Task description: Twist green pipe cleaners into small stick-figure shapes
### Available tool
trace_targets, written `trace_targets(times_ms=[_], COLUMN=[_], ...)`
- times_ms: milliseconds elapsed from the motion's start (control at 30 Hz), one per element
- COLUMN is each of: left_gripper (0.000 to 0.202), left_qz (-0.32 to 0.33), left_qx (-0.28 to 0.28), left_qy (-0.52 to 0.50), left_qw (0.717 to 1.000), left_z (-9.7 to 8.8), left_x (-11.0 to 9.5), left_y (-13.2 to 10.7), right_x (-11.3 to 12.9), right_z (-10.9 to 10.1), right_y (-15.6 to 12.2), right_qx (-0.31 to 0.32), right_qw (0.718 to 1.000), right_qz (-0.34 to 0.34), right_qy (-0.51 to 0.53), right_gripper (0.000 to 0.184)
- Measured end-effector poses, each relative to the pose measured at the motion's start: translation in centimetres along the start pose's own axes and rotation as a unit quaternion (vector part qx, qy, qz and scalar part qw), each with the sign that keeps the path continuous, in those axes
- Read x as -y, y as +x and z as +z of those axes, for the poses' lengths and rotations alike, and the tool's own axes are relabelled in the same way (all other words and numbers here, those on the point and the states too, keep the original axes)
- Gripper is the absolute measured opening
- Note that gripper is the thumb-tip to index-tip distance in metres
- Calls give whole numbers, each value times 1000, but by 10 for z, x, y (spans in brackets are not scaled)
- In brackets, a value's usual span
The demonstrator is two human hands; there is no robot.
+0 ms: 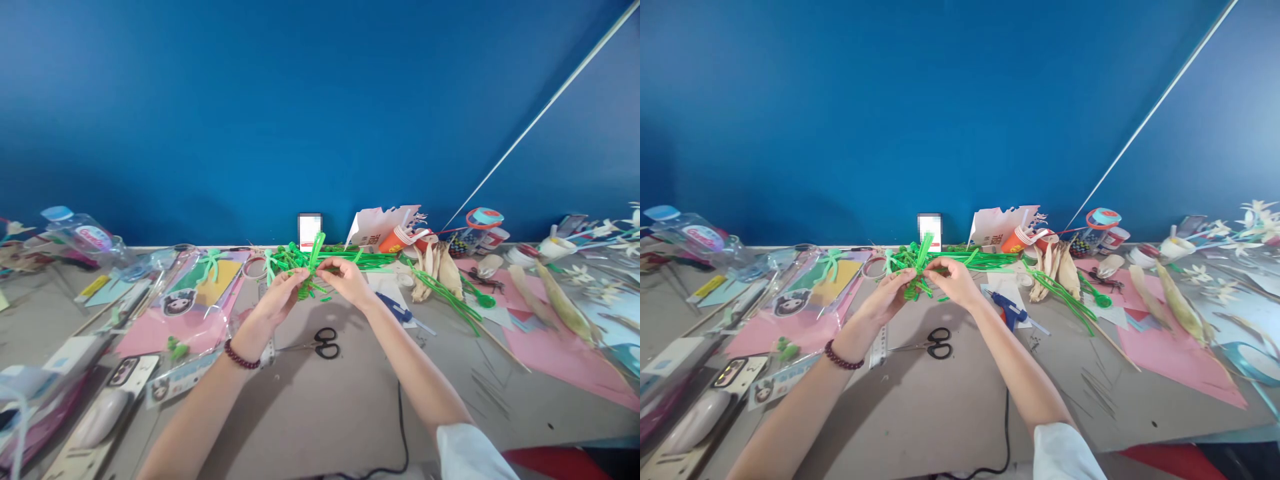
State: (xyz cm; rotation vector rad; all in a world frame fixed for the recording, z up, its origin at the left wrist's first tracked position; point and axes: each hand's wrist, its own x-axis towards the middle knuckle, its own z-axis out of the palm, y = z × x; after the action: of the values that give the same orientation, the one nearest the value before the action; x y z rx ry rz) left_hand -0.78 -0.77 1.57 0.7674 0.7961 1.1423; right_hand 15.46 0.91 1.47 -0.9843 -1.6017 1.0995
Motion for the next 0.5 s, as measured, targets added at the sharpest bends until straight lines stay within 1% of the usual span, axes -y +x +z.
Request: trace_targets(times_ms=[67,100,167,233,300,400,500], left_gripper=[16,15,12,10,11,12,13], left_qz=[-20,-33,-65,-97,-116,-118,-93], left_qx=[22,32,58,84,104,116,107], left_qy=[-20,-26,-31,-36,-44,-52,-34], left_qw=[999,999,996,991,987,985,989], left_z=[1,1,2,2,2,1,3], left_x=[-1,-2,-3,-4,-4,-2,-1], left_y=[-2,-3,-5,-6,-7,-9,-9], right_x=[1,1,-1,-3,-6,-10,-9], right_z=[-1,-1,-1,0,1,2,2], right_y=[1,1,2,1,0,-1,-1], right_qx=[-10,-3,33,76,102,110,78], right_qw=[1000,1000,997,991,983,971,974], right_qz=[-10,-6,9,13,11,36,36], right_qy=[4,20,64,108,150,210,211], right_gripper=[22,24,27,26,23,23,22])
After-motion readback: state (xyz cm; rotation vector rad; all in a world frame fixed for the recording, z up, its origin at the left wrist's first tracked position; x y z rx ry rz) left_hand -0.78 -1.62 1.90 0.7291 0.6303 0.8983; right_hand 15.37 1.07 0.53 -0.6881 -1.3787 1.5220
